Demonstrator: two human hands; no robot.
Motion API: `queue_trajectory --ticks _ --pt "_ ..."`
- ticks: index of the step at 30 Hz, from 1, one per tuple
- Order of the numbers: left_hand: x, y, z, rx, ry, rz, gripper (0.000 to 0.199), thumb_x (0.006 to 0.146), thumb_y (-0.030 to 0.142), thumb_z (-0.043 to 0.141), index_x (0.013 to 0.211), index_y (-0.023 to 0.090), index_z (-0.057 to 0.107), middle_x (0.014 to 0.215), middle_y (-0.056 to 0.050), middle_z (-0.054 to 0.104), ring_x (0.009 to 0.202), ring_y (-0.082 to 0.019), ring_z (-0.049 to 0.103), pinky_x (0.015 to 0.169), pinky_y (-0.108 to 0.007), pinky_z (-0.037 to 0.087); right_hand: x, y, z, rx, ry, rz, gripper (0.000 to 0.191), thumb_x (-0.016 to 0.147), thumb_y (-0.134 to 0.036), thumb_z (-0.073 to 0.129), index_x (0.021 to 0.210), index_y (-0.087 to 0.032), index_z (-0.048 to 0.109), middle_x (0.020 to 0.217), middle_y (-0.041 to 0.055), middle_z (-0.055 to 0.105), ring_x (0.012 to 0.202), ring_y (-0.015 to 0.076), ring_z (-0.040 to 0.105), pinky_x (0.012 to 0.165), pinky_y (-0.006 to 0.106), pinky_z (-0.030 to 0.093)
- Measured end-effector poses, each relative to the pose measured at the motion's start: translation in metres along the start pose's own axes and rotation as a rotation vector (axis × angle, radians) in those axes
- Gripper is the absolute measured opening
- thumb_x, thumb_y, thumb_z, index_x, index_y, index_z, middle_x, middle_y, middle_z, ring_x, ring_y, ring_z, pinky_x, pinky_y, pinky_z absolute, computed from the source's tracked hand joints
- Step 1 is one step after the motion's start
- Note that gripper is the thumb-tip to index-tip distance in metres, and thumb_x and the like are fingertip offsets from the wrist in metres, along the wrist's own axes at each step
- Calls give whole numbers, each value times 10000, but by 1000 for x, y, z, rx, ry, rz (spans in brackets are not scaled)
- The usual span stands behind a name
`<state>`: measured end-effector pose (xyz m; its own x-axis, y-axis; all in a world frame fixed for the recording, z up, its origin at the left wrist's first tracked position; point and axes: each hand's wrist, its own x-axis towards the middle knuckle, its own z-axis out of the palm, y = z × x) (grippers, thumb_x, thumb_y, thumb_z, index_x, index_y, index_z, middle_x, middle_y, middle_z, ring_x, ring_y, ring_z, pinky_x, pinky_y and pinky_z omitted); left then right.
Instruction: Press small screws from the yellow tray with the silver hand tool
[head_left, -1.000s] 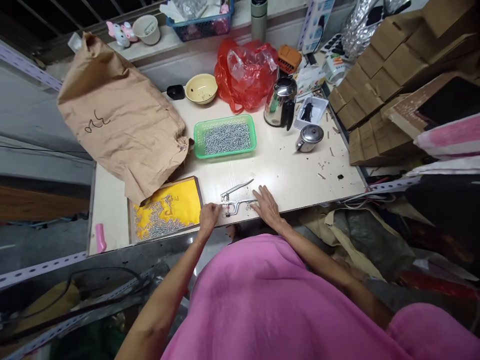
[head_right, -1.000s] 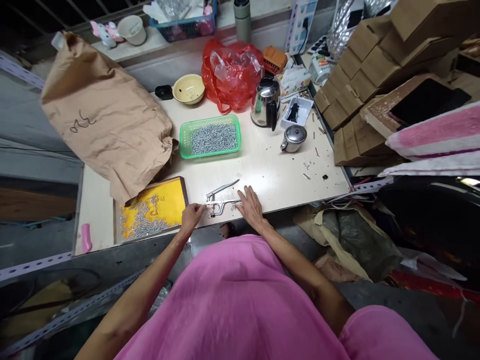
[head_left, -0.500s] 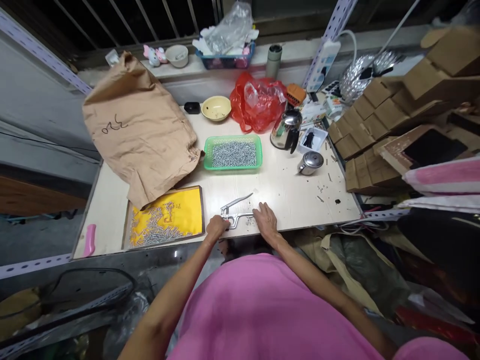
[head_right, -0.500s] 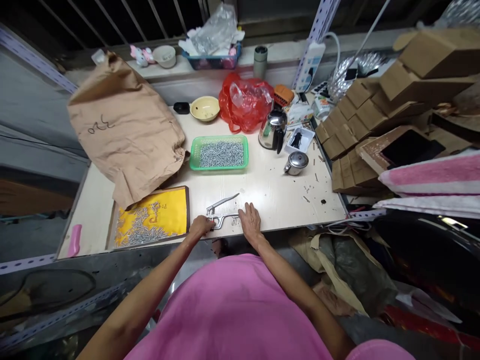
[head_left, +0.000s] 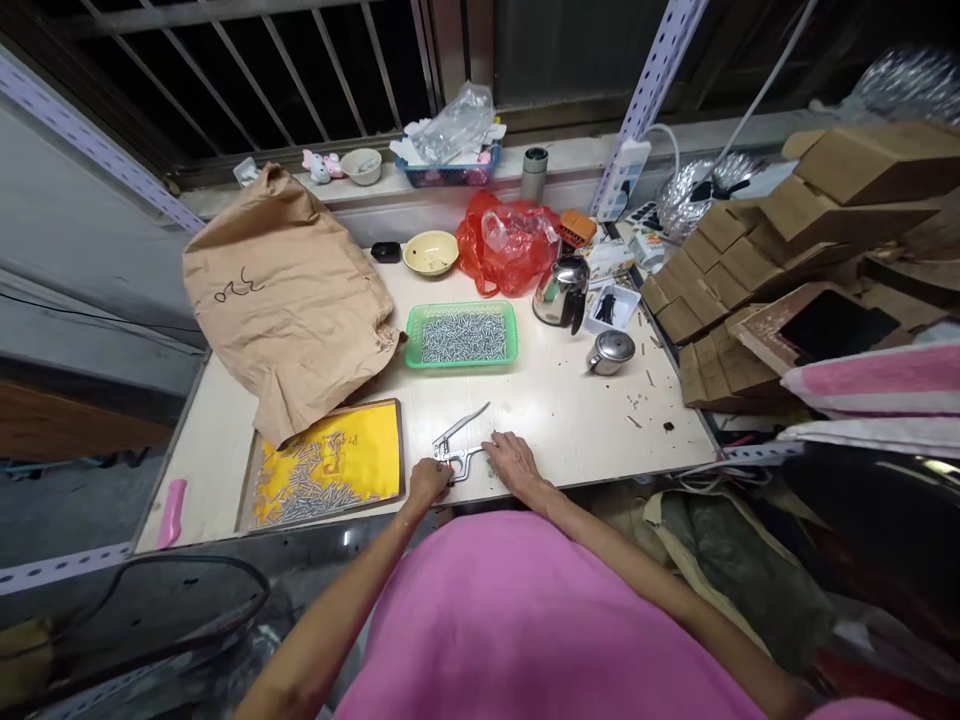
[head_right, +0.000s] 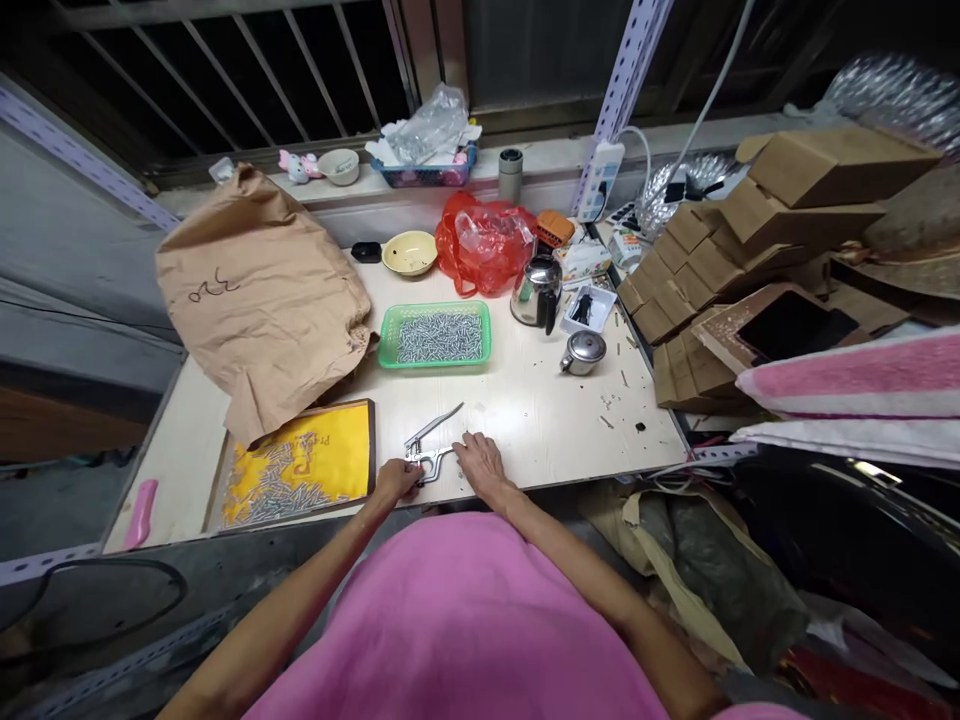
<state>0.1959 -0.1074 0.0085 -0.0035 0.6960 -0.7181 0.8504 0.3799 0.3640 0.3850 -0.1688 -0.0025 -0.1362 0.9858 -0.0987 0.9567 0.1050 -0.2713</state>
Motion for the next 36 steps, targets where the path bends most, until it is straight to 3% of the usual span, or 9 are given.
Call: queue_trajectory --ticks 6,13,16,22,24,26,29,33,36 --pt "-7 12 16 -156 42 -76 204 722 267 652 575 148 576 494 -33 594 523 -147 600 539 -221 438 7 11 8 -47 -42 -10 221 930 -121 432 1032 -204 610 1013 79 606 943 228 461 755 333 347" --pt "-5 -2 -25 -594 -77 -365 199 690 164 701 551 133 561 454 -21 556 451 -114 552 521 -224 496 2 11 13 -51 -27 2 235 925 -82 415 996 -194 609 971 73 608 879 214 442 740 324 304" --pt "-19 11 -44 -753 1 -223 186 684 221 742 630 107 605 509 -30 589 453 -110 564 501 -226 517 1 8 16 -65 -4 10 229 927 -88 417 978 -200 610 963 69 608 872 211 441 739 320 297" --pt "-41 103 -99 -944 213 383 332 748 298 702 1003 87 669 741 -29 636 543 -71 600 556 -227 562 3 3 20 -107 8 42 201 927 -111 442 982 -211 608 963 62 609 878 209 446 728 318 294" --pt "-37 111 -124 -919 265 470 381 766 301 679 1091 103 648 790 -29 643 573 -61 605 567 -212 560 2 2 19 -114 10 52 205 923 -104 442 981 -209 608 961 64 610 877 210 443 719 316 291" --pt "-27 93 -143 -842 357 471 352 780 327 646 1057 110 660 784 -23 647 586 -64 612 547 -185 543 0 1 20 -121 18 61 209 920 -98 440 974 -205 611 959 68 611 879 213 439 714 318 286" --pt "-7 27 -156 -639 522 330 283 785 358 587 876 108 684 721 -17 641 546 -87 612 476 -166 498 -4 0 23 -120 43 72 212 919 -103 441 986 -205 614 954 69 610 875 217 434 712 322 278" --pt "8 -69 -150 -354 573 25 239 757 304 550 760 106 682 589 -17 616 498 -135 602 469 -206 466 -8 -1 27 -120 62 86 212 926 -125 443 1007 -212 619 944 66 608 861 217 429 703 322 269" --pt "12 -111 -137 -203 614 -99 243 753 262 509 755 120 706 576 -42 642 590 -180 634 560 -242 469 -10 -2 28 -119 65 95 209 931 -143 443 1012 -219 620 941 60 610 862 217 430 705 320 272"
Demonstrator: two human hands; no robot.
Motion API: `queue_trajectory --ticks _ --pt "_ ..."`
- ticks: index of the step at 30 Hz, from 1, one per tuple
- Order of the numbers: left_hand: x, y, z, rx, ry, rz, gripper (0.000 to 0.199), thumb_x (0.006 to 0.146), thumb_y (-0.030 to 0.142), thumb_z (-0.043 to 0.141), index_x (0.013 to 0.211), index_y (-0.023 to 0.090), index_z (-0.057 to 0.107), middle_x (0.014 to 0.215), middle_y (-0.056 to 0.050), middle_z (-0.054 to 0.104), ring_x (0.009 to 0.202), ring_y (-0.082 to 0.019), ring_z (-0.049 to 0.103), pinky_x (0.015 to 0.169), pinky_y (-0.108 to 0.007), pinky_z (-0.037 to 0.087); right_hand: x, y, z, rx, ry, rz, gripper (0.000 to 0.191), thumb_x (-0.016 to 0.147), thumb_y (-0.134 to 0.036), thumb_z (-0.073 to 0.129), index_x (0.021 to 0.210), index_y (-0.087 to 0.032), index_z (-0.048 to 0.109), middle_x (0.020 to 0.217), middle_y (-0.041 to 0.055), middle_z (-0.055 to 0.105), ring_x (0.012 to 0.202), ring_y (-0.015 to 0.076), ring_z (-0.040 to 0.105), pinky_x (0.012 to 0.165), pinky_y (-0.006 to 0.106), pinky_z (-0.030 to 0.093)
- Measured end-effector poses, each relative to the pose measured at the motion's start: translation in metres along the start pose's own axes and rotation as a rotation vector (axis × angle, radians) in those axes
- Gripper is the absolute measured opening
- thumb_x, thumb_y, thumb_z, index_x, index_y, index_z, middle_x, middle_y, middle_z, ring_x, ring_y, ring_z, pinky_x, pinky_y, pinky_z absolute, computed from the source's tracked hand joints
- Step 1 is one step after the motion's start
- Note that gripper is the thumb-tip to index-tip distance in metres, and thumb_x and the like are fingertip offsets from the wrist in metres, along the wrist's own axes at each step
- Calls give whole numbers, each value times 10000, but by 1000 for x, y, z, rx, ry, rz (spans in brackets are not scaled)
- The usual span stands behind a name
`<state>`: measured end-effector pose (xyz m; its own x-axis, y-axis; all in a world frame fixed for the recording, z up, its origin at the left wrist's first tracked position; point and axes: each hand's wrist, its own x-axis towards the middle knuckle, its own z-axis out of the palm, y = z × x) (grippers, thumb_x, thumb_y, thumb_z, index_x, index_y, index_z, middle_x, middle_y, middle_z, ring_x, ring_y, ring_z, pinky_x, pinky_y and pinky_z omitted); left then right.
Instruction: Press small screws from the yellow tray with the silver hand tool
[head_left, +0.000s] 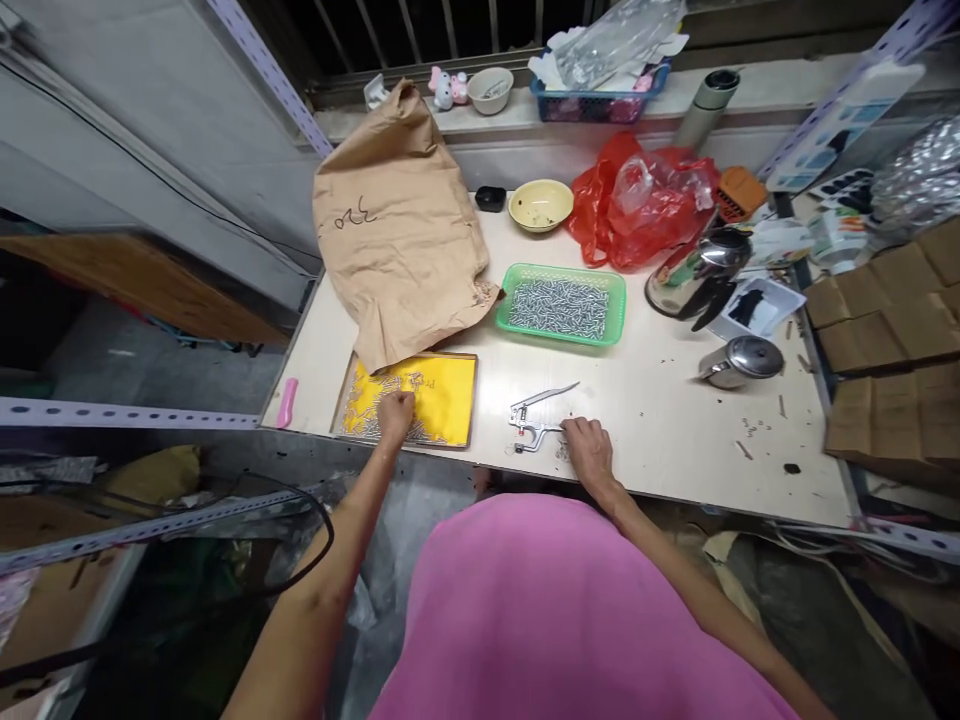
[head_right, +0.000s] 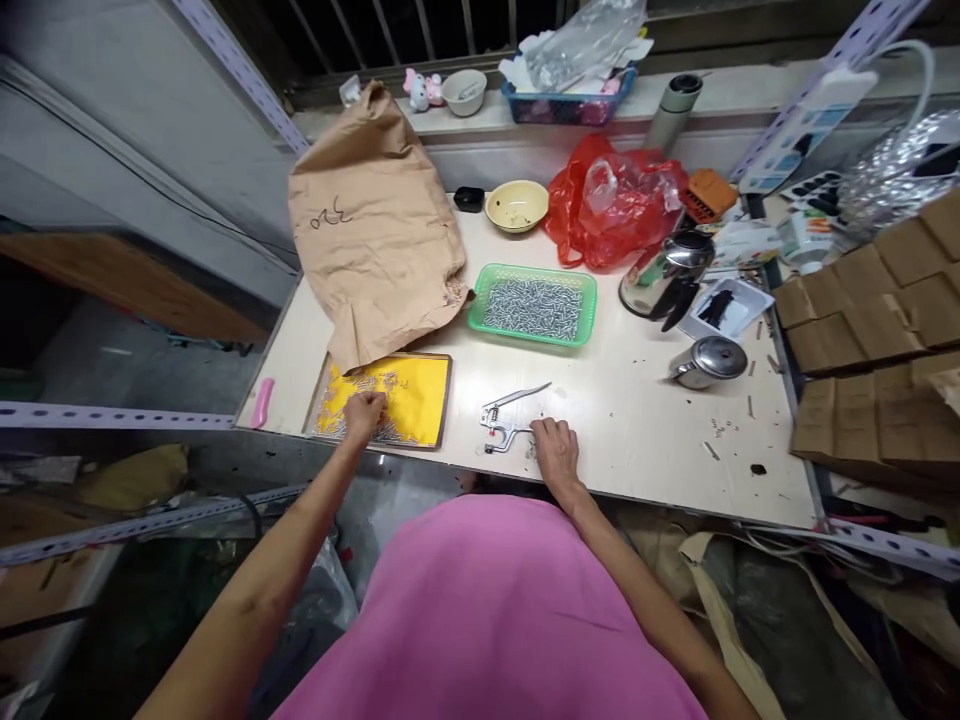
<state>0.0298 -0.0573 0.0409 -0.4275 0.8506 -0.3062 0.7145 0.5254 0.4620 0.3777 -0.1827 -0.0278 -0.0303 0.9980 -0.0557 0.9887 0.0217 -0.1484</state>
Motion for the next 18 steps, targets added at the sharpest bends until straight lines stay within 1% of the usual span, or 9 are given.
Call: queue_trajectory --ticks 1,3,7,9,13,16,18 --pt "0 -7 3 36 17 -10 250 752 248 498 763 124 714 594 -53 657 634 -192 645 596 -253 468 0 0 0 2 -1 2 204 933 -153 445 1012 -221 620 939 59 610 864 218 432 706 320 276" --pt "3 -15 10 81 45 -9 264 753 228 486 802 128 725 665 -77 689 728 -213 657 662 -268 461 -1 0 0 8 -7 4 196 935 -173 448 1013 -224 621 936 61 610 868 219 436 705 318 283" --pt "12 -13 21 138 92 26 275 778 220 503 923 114 711 901 -140 709 897 -244 637 762 -292 439 -2 -1 2 18 4 4 198 937 -203 442 1020 -224 621 951 75 607 876 223 443 700 318 300" --pt "18 -12 25 173 94 12 272 784 221 525 963 107 694 978 -164 692 939 -260 622 784 -306 431 -3 -1 4 31 14 7 201 938 -211 437 1019 -223 620 955 84 604 874 223 445 695 317 309" --pt "27 -12 25 225 51 -29 247 790 174 523 968 111 683 991 -181 681 947 -276 622 777 -325 436 -3 -4 6 49 21 30 202 934 -201 435 1016 -222 618 954 84 597 874 222 439 689 310 318" --pt "32 -17 20 243 31 8 242 795 138 498 929 102 697 959 -183 691 954 -276 630 802 -329 443 -1 -8 5 39 6 54 205 932 -183 435 1008 -217 622 946 78 595 879 223 427 698 310 312" --pt "32 -18 19 213 14 46 244 792 141 502 926 99 702 902 -165 702 924 -261 645 805 -315 453 0 -11 3 25 -3 68 214 931 -167 432 1011 -215 625 946 74 595 883 224 418 712 312 308"
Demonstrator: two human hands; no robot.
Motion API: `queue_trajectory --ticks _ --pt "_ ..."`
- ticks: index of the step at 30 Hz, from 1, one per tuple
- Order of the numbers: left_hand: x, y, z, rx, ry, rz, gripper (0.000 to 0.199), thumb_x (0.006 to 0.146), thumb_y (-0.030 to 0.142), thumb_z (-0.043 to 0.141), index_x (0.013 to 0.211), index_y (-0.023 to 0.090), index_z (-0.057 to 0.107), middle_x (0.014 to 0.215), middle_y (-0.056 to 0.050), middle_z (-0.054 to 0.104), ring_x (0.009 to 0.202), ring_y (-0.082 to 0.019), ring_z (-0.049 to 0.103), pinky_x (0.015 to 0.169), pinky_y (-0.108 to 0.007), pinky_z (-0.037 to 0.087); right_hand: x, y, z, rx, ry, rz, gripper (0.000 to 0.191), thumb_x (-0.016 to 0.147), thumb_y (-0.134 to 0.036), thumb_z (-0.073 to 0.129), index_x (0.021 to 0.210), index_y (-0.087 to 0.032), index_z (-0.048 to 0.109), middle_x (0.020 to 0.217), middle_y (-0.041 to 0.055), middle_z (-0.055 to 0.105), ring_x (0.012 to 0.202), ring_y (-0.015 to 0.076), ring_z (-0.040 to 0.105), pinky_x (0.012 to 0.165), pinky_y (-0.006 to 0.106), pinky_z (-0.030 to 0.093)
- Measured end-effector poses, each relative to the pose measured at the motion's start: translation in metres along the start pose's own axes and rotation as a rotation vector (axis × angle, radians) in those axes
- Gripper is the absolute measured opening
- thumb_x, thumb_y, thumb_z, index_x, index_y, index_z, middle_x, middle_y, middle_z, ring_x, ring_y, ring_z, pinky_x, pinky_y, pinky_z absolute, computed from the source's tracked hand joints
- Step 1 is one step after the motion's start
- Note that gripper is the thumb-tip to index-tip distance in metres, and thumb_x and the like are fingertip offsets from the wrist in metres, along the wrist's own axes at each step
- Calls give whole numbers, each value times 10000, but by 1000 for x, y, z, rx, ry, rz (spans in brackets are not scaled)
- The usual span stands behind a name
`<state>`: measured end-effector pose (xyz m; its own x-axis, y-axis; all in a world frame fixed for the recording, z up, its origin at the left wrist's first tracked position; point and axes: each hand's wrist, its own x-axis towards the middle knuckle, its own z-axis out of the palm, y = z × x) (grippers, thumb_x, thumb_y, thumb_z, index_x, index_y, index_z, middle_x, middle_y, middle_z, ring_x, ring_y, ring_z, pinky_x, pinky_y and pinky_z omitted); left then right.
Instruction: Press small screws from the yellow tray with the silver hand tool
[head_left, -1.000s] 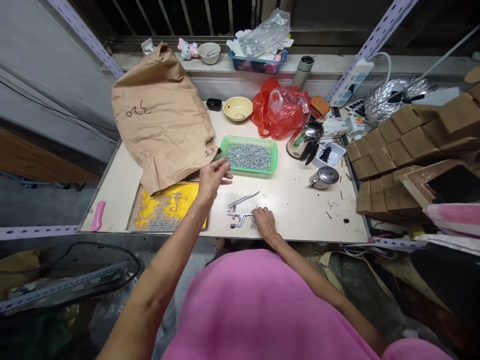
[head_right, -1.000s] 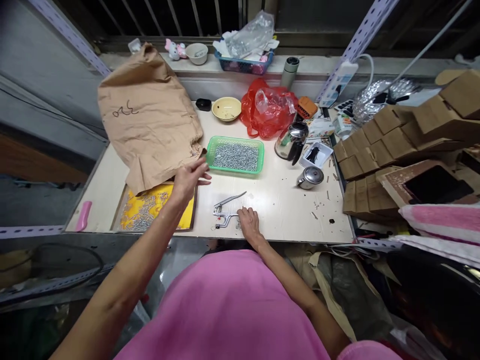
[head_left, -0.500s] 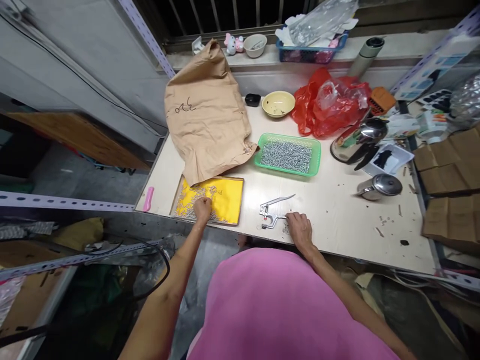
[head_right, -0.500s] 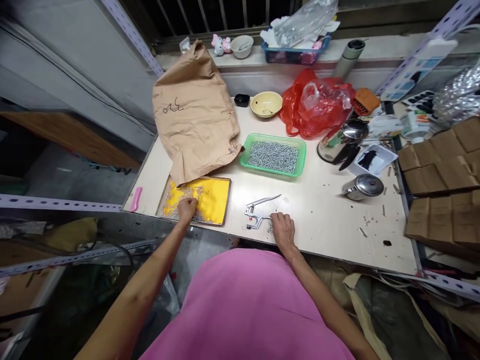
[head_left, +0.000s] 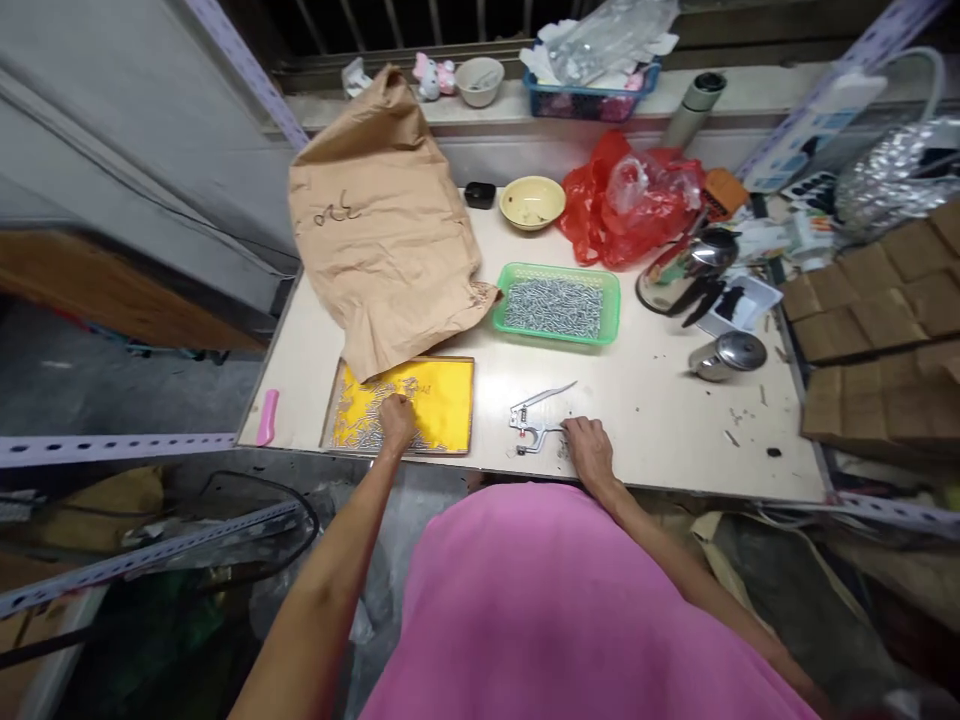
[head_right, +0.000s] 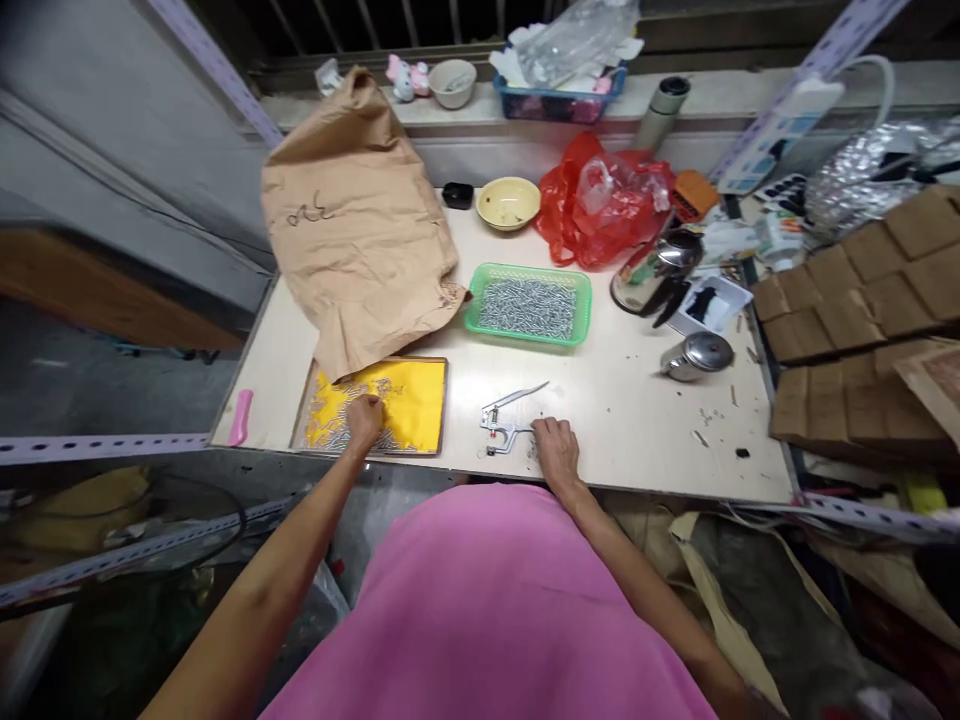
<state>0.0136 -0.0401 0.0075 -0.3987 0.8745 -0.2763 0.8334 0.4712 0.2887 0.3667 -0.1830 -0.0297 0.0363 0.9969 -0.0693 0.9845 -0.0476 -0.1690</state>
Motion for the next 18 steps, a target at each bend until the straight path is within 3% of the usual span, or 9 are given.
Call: queue_trajectory --ticks 4,7,11,14,18 --pt "-26 20 6 -287 -117 2 269 792 218 541 991 107 684 765 -87 702 696 -186 667 679 -258 491 3 -3 -3 -18 -14 43 232 938 -153 423 1028 -220 626 964 69 594 896 226 410 718 313 302" --pt "-70 56 21 -591 -375 -18 252 766 252 595 964 114 668 695 -35 676 559 -132 628 576 -230 495 4 -4 -6 -18 -24 68 240 940 -143 418 1051 -222 616 996 76 587 905 227 409 711 316 301" --pt "-121 100 52 -721 -657 -77 174 662 238 718 770 117 653 588 9 611 457 -74 528 482 -195 453 5 -3 -8 -9 -41 67 255 941 -122 401 1061 -223 603 1016 81 582 920 228 409 705 318 306" --pt "-135 115 70 -723 -727 -134 186 634 249 743 683 118 621 493 43 530 400 -47 440 430 -178 397 6 -1 -8 -2 -47 62 267 938 -105 394 1059 -226 599 1019 84 580 929 229 413 710 320 312" --pt "-137 117 77 -641 -723 -163 201 636 260 733 633 135 575 431 64 475 367 -48 410 408 -180 356 6 1 -7 23 -44 69 272 932 -103 394 1059 -224 601 1024 99 576 936 237 417 716 332 322"
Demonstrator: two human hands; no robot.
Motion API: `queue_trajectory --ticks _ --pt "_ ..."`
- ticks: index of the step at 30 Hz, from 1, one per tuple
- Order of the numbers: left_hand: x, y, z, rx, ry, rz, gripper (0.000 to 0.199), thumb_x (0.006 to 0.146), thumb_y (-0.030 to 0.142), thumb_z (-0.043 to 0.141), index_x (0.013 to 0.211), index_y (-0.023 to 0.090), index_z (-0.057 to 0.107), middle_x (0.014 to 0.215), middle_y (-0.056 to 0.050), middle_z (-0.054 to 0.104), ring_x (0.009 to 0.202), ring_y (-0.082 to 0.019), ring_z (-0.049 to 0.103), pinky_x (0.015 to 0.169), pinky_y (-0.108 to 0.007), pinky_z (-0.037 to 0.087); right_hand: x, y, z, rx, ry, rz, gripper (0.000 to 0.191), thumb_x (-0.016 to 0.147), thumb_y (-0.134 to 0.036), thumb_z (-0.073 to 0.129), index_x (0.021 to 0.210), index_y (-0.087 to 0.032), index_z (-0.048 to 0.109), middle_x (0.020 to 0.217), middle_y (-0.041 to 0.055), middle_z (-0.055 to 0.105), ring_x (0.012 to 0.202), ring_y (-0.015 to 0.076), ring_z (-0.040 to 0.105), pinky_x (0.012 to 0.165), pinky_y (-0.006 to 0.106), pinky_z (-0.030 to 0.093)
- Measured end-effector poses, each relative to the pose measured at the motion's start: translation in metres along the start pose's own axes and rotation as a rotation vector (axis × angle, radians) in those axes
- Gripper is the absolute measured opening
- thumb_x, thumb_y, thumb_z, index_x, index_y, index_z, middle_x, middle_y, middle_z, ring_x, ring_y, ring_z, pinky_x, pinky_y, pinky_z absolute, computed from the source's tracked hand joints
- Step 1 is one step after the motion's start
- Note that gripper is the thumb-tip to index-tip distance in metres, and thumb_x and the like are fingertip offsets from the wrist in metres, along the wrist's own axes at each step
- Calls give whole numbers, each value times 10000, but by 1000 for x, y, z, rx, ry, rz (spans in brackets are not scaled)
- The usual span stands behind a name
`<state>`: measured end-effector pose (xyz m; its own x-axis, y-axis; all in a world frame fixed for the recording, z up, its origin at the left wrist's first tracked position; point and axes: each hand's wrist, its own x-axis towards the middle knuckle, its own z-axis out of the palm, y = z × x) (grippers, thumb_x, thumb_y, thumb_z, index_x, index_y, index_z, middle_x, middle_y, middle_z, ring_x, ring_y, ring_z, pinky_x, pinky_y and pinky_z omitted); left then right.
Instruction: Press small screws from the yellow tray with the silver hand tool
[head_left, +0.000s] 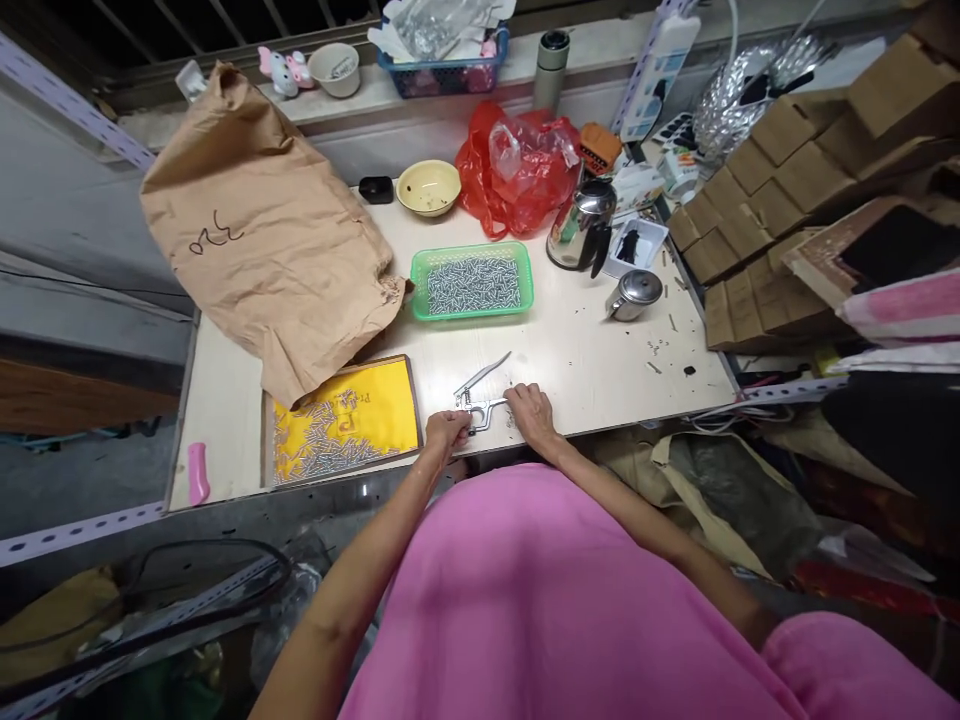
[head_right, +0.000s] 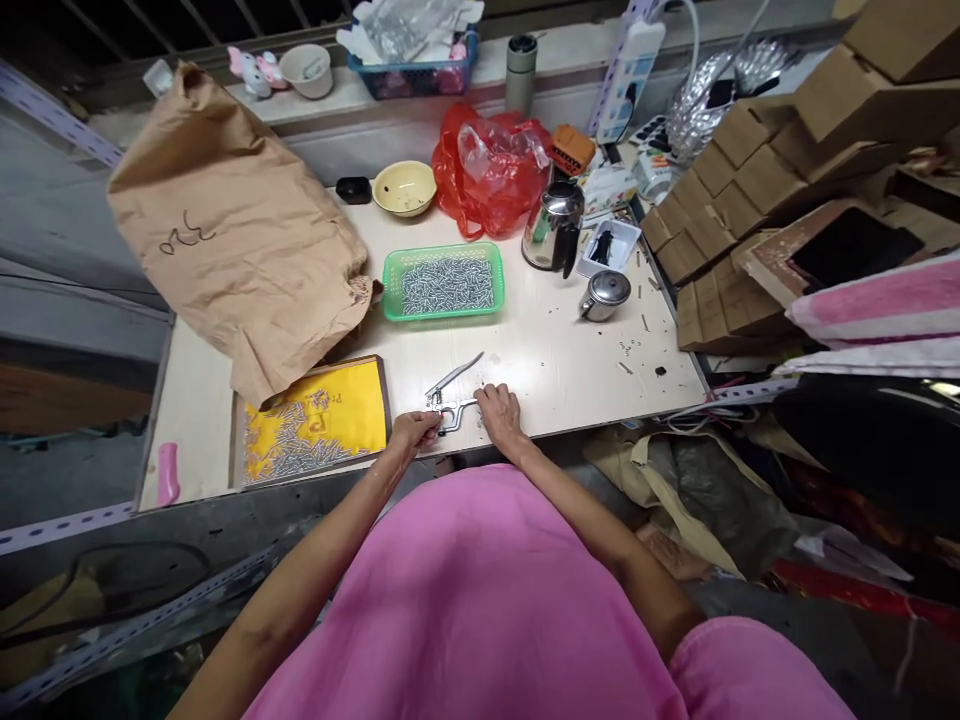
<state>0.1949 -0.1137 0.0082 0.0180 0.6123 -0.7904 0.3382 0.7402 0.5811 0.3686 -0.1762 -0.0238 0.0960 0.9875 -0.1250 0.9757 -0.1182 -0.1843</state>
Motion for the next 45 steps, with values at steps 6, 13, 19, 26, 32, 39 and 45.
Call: queue_trajectory --ticks 6,13,19,26,32,39,45 --pt "-2 0 -1 36 3 -81 198 665 266 700 618 151 546 384 80 425 323 -48 352 379 -186 293 0 2 3 33 16 0 274 934 -104 389 1064 -221 600 1029 97 581 940 238 416 727 336 317" --pt "-1 3 1 74 -9 -141 211 651 254 718 592 155 541 406 67 445 342 -54 380 399 -193 326 1 4 1 61 6 0 270 945 -121 378 1058 -222 601 1032 94 584 936 236 411 722 337 305" --pt "4 5 -1 163 -32 -123 240 639 245 739 545 152 539 400 62 445 355 -52 385 422 -192 376 2 4 1 50 7 -8 269 940 -112 386 1052 -223 604 1026 92 592 921 235 417 726 339 298" --pt "21 11 -7 308 -143 -135 209 633 172 737 518 141 565 393 38 480 350 -55 368 401 -193 371 3 3 -1 43 16 -13 271 934 -103 387 1038 -219 609 1008 95 597 916 236 425 723 345 299" --pt "27 20 -10 408 -194 -141 287 605 155 757 439 147 524 354 39 439 356 -58 358 403 -190 378 4 3 -4 45 -3 -17 305 924 -69 369 1041 -218 608 1007 91 602 905 233 430 721 345 297" --pt "23 24 -7 498 -203 -129 302 671 151 703 445 144 502 361 43 425 356 -54 354 415 -189 374 3 2 -6 17 -30 -27 300 913 -69 391 1057 -219 607 1010 100 606 914 240 450 739 356 290" --pt "22 20 -3 641 -110 -112 207 694 182 693 552 137 550 408 50 453 386 -62 415 474 -191 426 2 2 -5 -11 -8 -41 294 910 -63 396 1046 -213 608 987 95 614 885 236 460 740 354 280"
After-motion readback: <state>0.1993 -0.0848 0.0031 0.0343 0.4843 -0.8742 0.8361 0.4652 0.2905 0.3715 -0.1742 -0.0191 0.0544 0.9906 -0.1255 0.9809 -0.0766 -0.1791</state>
